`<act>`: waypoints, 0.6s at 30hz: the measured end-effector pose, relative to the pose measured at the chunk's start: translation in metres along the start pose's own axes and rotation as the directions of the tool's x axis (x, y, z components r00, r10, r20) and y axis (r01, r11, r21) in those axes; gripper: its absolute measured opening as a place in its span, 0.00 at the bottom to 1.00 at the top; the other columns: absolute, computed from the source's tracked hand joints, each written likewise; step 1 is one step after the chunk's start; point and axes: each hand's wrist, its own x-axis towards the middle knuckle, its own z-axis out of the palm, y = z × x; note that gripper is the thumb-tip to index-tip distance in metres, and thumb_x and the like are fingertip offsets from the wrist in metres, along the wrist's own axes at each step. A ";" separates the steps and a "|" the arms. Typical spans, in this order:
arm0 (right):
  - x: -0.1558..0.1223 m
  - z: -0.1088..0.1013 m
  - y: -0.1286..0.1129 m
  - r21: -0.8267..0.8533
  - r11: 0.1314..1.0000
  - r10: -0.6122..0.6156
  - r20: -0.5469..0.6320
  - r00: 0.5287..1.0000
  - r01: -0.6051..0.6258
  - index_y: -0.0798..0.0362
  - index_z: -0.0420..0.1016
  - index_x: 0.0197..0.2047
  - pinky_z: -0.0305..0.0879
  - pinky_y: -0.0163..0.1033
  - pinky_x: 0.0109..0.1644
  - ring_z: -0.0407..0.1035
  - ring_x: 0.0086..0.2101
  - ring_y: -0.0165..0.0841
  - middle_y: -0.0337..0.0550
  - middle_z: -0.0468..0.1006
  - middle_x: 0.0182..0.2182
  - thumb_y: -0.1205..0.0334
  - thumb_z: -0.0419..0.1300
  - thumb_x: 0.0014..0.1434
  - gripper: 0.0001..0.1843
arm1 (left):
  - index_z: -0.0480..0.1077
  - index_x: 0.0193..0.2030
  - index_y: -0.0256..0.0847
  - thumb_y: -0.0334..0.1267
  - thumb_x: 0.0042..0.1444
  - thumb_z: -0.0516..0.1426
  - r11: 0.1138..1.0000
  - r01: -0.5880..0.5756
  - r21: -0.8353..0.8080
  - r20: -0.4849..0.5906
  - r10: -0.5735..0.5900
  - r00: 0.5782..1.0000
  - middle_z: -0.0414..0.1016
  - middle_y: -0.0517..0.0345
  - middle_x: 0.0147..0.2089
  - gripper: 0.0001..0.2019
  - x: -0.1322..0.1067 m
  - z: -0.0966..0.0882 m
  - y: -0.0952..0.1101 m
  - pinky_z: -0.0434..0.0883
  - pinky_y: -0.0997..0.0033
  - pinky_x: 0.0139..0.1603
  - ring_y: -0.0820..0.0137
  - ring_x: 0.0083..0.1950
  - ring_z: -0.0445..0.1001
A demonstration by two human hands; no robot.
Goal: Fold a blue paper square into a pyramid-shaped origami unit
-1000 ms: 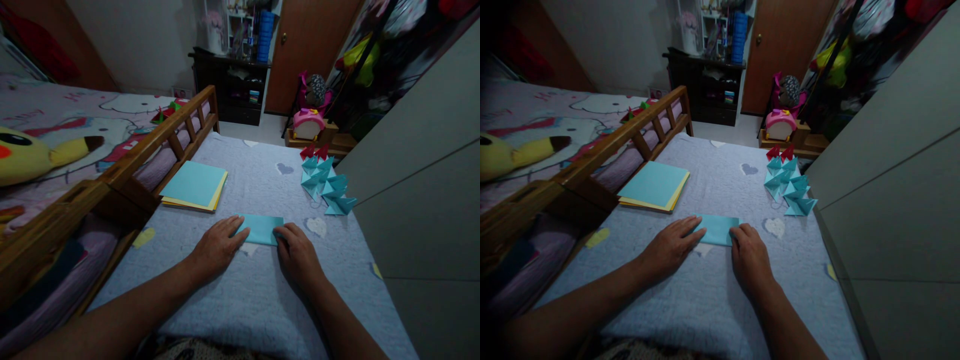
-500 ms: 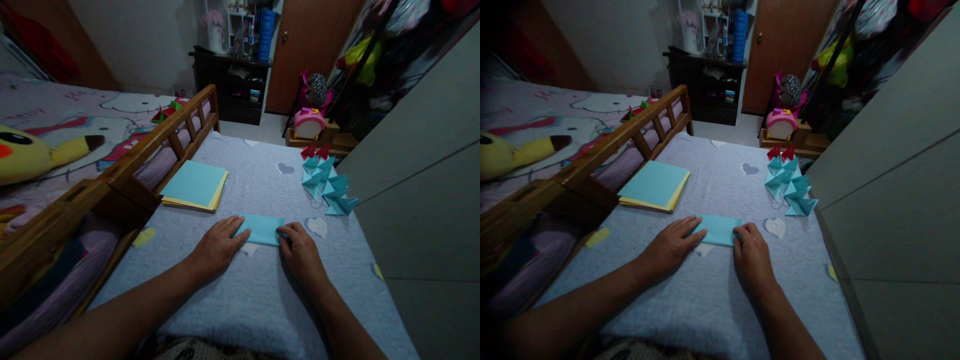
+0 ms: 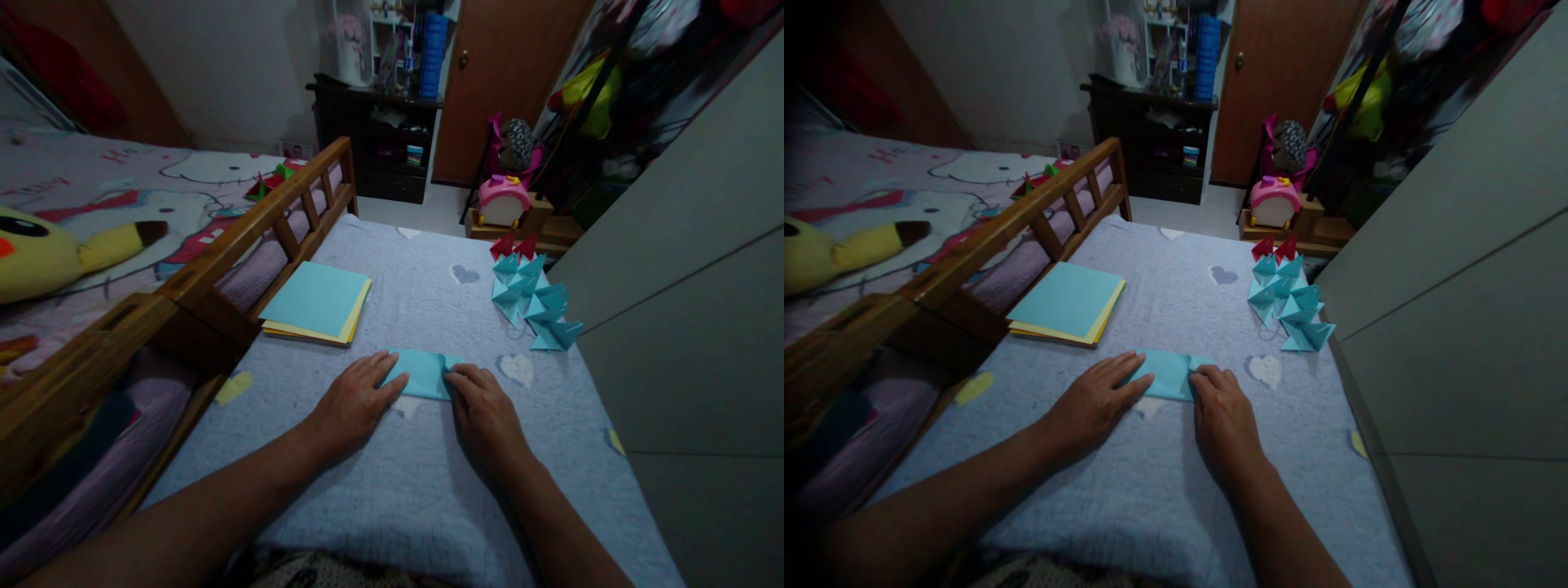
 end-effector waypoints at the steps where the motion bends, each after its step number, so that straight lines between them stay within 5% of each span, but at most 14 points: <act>1: 0.000 0.001 0.001 0.018 1.000 0.012 -0.013 1.000 -0.012 0.53 0.78 0.50 0.71 0.47 0.51 0.70 0.46 0.41 0.51 0.78 0.48 0.73 0.51 0.65 0.17 | 0.70 0.60 0.41 0.29 0.66 0.55 1.000 -0.001 0.003 0.002 0.001 1.000 0.71 0.38 0.63 0.17 0.000 -0.001 0.000 0.74 0.47 0.58 0.52 0.63 0.71; 18: 0.001 0.001 0.001 0.090 0.979 0.192 -0.090 0.977 -0.184 0.53 0.78 0.46 0.68 0.41 0.46 0.72 0.38 0.37 0.47 0.75 0.38 0.69 0.52 0.63 0.15 | 0.70 0.61 0.41 0.26 0.65 0.55 1.000 0.006 -0.028 -0.004 -0.006 1.000 0.70 0.38 0.64 0.19 -0.002 0.003 -0.001 0.73 0.44 0.58 0.51 0.65 0.70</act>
